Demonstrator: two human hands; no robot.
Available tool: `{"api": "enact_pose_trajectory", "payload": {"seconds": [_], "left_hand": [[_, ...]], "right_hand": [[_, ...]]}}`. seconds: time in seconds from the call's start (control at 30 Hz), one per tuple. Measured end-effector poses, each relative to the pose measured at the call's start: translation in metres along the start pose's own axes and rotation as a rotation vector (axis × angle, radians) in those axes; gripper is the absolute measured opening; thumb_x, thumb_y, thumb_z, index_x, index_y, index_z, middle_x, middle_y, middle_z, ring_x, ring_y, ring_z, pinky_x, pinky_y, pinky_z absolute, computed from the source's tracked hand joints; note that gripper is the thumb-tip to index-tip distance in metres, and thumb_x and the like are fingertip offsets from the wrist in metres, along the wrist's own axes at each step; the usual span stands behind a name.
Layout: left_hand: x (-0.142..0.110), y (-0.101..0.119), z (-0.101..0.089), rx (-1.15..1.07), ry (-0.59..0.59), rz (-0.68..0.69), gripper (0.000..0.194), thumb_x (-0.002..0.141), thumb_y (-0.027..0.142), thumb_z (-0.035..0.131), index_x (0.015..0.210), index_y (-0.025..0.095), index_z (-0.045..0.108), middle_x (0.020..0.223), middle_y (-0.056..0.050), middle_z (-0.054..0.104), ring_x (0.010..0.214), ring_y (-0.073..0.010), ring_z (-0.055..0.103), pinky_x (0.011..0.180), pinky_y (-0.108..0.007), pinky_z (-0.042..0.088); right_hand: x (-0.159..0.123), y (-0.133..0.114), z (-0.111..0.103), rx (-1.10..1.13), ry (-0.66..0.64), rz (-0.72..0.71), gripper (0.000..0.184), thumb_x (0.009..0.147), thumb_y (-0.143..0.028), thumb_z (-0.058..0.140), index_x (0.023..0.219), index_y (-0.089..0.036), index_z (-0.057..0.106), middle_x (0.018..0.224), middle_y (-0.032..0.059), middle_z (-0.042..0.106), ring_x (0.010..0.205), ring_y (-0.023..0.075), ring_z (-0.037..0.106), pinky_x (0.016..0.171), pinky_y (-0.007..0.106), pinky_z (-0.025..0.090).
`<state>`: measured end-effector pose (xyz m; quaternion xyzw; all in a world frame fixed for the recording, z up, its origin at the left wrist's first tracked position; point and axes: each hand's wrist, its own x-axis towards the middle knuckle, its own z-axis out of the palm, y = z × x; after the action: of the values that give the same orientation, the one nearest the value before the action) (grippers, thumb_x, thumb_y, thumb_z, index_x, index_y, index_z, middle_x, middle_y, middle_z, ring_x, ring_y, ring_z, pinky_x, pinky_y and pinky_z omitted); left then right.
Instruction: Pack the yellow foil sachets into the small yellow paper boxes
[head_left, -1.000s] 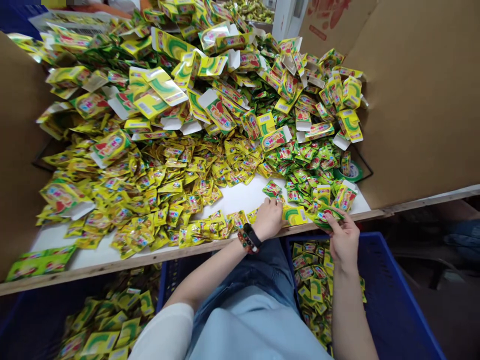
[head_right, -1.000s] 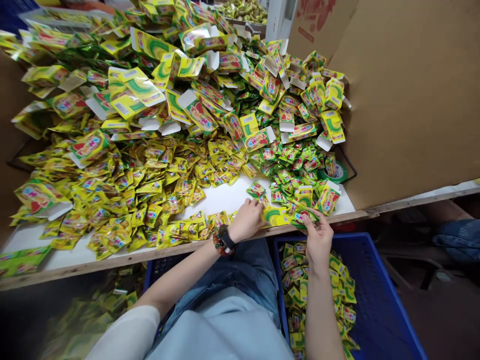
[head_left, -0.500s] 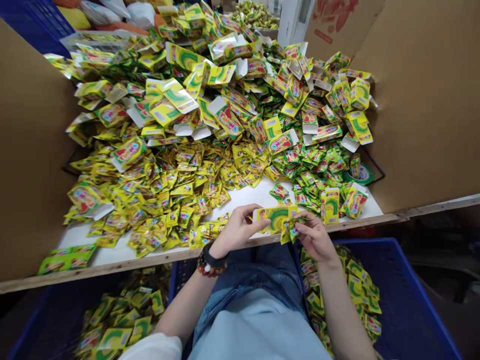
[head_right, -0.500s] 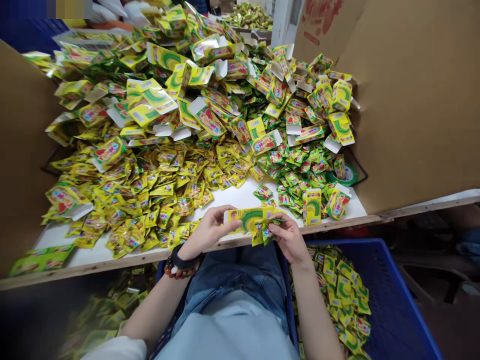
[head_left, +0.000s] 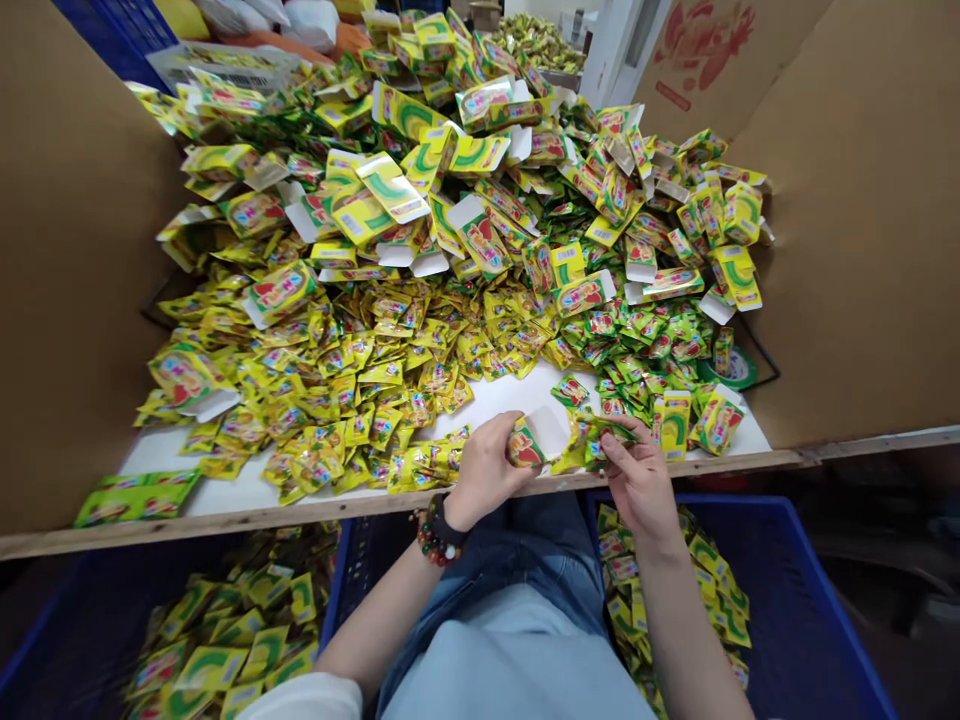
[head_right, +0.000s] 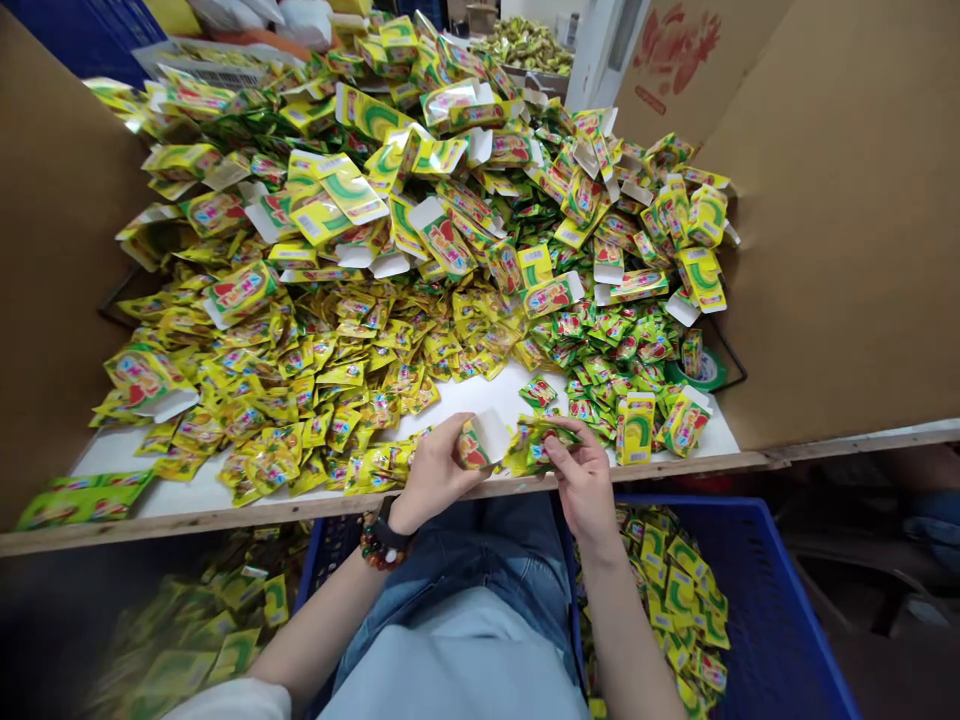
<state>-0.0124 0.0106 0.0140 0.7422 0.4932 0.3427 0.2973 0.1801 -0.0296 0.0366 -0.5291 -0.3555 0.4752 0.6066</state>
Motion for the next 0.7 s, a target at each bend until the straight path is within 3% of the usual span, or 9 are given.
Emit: {"api": "enact_pose_trajectory", "payload": {"seconds": [0.13,0.27,0.4,0.57,0.7], "left_hand": [[-0.003,0.0,0.007,0.129,-0.065,0.01,0.051,0.067,0.021,0.068,0.116,0.02,0.057,0.109,-0.008,0.068,0.1,-0.026,0.063,0.087,-0.037,0.049],[-0.003,0.004,0.001,0.203,-0.148,0.084,0.05,0.067,0.023,0.069,0.116,0.021,0.058,0.104,-0.008,0.068,0.096,-0.0273,0.064,0.084,-0.037,0.049],[-0.004,0.008,-0.004,0.122,-0.252,0.126,0.054,0.066,0.027,0.071,0.117,0.019,0.056,0.1,-0.008,0.069,0.091,-0.0273,0.065,0.078,-0.036,0.05],[-0.017,0.008,0.018,0.002,-0.06,0.004,0.047,0.072,0.032,0.068,0.115,0.018,0.055,0.099,-0.008,0.069,0.09,-0.026,0.066,0.079,-0.037,0.053],[-0.027,0.001,0.045,-0.063,0.12,-0.046,0.051,0.074,0.031,0.067,0.122,0.019,0.052,0.112,-0.011,0.067,0.104,-0.0269,0.065,0.091,-0.04,0.053]], "right_hand": [[0.007,-0.03,0.005,-0.428,-0.213,-0.205,0.016,0.083,-0.034,0.067,0.093,-0.023,0.071,0.091,0.0037,0.069,0.083,0.019,0.062,0.07,0.03,0.051],[0.019,-0.048,0.012,-0.763,-0.349,-0.308,0.012,0.088,-0.026,0.057,0.087,-0.023,0.068,0.088,0.0036,0.065,0.083,0.0204,0.06,0.073,0.032,0.048],[0.012,-0.045,0.027,-0.907,-0.32,-0.385,0.016,0.09,-0.018,0.049,0.092,-0.022,0.064,0.093,0.0061,0.061,0.085,0.0221,0.06,0.077,0.034,0.047],[-0.009,-0.027,0.048,-1.081,-0.227,-0.531,0.029,0.091,-0.012,0.043,0.108,-0.023,0.063,0.095,0.0107,0.061,0.091,0.0278,0.056,0.082,0.042,0.045],[-0.012,-0.01,0.051,-1.074,-0.06,-0.583,0.028,0.089,-0.018,0.055,0.116,-0.022,0.061,0.097,0.0112,0.067,0.099,0.0311,0.055,0.09,0.049,0.04]]}}
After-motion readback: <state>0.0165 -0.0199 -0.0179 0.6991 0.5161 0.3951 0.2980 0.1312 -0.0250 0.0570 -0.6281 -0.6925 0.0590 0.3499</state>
